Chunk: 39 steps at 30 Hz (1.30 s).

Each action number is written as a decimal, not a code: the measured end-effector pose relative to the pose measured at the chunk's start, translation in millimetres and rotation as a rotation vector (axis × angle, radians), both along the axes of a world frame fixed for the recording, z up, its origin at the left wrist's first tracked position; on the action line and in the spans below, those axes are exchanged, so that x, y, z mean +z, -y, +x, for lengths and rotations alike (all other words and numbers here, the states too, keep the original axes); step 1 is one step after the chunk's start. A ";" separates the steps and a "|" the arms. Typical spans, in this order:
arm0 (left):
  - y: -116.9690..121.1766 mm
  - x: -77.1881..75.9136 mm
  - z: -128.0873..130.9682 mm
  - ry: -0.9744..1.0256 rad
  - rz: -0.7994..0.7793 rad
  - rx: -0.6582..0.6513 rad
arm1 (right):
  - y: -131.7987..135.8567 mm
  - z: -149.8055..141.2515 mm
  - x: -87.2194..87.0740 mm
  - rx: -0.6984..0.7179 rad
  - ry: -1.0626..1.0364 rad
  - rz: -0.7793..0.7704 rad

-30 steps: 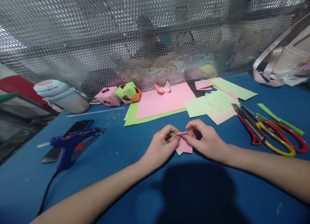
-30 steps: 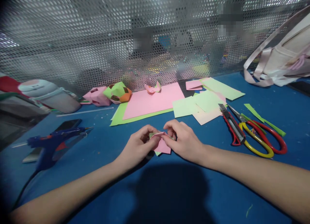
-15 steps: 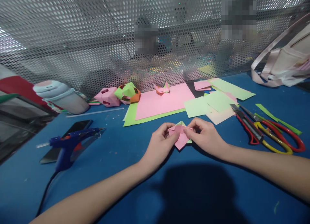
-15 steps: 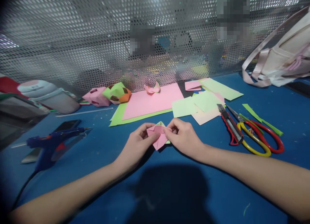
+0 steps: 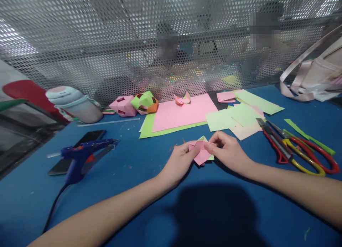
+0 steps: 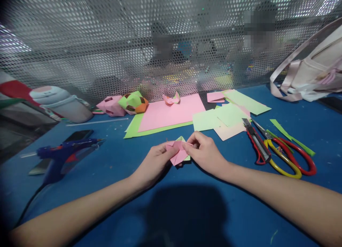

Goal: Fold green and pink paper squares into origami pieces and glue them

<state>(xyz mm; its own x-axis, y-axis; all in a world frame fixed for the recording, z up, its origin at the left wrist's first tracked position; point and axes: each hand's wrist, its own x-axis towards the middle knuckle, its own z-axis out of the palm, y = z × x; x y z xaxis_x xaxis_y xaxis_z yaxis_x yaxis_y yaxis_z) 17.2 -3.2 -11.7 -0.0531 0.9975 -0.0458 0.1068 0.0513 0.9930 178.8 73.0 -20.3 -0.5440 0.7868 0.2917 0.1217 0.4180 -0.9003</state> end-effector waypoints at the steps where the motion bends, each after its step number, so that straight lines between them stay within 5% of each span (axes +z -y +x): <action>1: -0.9 -1.7 -1.7 0.026 -0.012 -0.026 | -0.7 0.0 0.1 0.001 0.007 -0.004; 9: -3.9 -7.3 -8.9 0.093 -0.045 -0.084 | -3.5 -0.5 2.6 0.080 0.014 -0.077; 17: -1.8 2.2 -2.1 0.457 -0.027 -0.038 | -7.9 -0.5 2.0 -0.034 -0.002 -0.101; 29: -0.2 -5.6 -7.8 -0.095 0.011 0.020 | -0.6 1.1 2.5 0.052 0.058 0.025; 39: 2.2 3.7 -4.4 -0.183 0.075 0.099 | 0.7 5.1 4.9 0.051 0.093 0.074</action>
<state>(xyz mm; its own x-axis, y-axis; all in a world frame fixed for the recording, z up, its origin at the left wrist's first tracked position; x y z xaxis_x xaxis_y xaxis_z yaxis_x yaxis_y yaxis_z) 12.8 -5.4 -8.0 -0.1517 0.9873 0.0474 0.2835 -0.0025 0.9590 183.9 72.2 -15.4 -0.6102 0.7354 0.2946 0.1798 0.4907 -0.8526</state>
